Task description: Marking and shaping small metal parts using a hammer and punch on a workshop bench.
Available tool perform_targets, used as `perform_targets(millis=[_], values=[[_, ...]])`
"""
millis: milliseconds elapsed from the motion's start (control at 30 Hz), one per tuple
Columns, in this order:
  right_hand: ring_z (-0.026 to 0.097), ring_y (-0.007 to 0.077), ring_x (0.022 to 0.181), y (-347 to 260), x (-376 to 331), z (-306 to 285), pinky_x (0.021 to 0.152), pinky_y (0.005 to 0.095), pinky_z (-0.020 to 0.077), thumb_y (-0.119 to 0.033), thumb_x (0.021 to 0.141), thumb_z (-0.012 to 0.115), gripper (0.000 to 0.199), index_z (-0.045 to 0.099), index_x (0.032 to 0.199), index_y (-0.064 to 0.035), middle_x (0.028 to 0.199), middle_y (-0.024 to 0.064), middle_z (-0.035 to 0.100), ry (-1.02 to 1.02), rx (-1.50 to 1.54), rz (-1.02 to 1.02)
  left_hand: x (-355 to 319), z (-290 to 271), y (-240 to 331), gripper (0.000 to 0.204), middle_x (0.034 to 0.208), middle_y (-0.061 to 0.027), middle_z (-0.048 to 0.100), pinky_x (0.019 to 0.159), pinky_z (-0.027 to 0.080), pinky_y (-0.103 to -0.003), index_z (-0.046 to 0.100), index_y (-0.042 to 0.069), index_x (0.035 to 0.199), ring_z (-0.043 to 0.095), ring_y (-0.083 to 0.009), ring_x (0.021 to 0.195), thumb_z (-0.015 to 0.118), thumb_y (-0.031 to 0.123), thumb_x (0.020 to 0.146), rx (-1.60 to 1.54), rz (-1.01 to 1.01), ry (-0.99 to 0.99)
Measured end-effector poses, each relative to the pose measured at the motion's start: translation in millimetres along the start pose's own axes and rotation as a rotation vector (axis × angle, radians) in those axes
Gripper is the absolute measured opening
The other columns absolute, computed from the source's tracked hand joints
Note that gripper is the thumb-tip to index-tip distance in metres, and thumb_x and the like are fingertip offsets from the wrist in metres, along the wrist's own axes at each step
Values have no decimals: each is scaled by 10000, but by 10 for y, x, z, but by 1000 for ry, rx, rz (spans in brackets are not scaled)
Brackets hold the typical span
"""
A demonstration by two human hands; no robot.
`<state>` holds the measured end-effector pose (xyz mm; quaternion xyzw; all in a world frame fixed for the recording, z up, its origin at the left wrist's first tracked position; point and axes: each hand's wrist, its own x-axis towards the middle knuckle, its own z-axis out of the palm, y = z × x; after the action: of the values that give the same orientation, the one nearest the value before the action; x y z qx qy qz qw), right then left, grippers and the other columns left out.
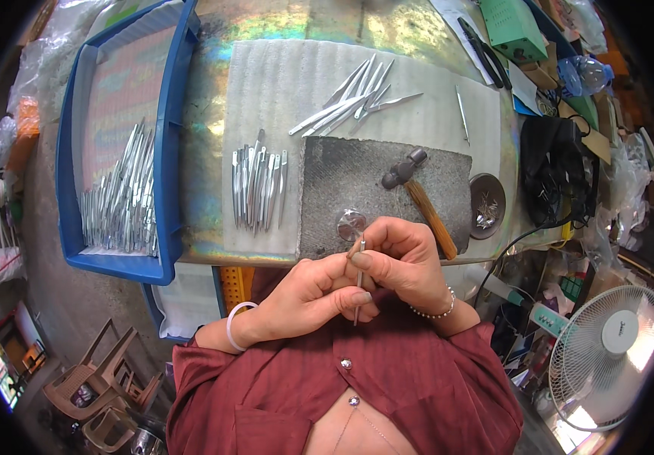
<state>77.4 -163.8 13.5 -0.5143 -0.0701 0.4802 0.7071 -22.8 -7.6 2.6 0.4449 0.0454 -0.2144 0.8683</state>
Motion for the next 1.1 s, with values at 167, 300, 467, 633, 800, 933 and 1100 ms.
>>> perform_targets(millis=[167,300,467,633,800,933,1100], values=[[549,50,609,-47,45,8,518,192,436,-28,893,604,57,556,881,0,733,36,606,-13,-43,12,10,-57,-12,165,873,-83,660,704,532,-255,497,2,1032,648,-136,810,491,156,975,-85,-45,-49],[543,46,603,-43,71,6,518,190,437,-26,890,608,63,553,873,0,736,33,606,-8,-33,33,15,-83,7,163,898,-86,658,713,533,-260,494,5,1038,650,-145,831,487,156,976,-147,-99,-65],[536,45,601,-60,98,15,518,190,428,-38,897,602,64,554,871,-3,722,33,603,-2,-41,49,23,-91,17,156,890,-85,657,713,535,-259,494,5,1033,650,-144,830,490,150,975,-157,-96,-55],[537,50,600,-61,95,26,519,191,426,-39,901,595,62,553,878,-1,711,38,602,-16,-33,21,19,-78,25,153,877,-83,656,701,536,-254,498,2,1020,649,-137,810,498,148,971,-94,-52,-42],[541,56,602,-39,68,23,522,193,431,-39,900,595,62,550,882,0,722,43,607,-18,-48,4,10,-51,37,138,842,-65,657,674,531,-240,509,-2,1003,641,-115,764,505,131,967,-4,8,-30],[516,39,581,-73,35,67,496,181,387,-50,901,597,62,567,918,2,721,34,602,-3,0,-31,25,-2,72,143,716,-39,639,585,501,-225,530,8,938,619,-80,652,605,127,914,87,27,57],[448,21,527,-73,-26,21,467,179,332,-62,909,581,90,582,969,5,675,-1,551,32,-71,-77,11,54,36,249,528,-40,519,434,408,-266,553,40,817,522,-97,449,779,113,741,729,303,359]])
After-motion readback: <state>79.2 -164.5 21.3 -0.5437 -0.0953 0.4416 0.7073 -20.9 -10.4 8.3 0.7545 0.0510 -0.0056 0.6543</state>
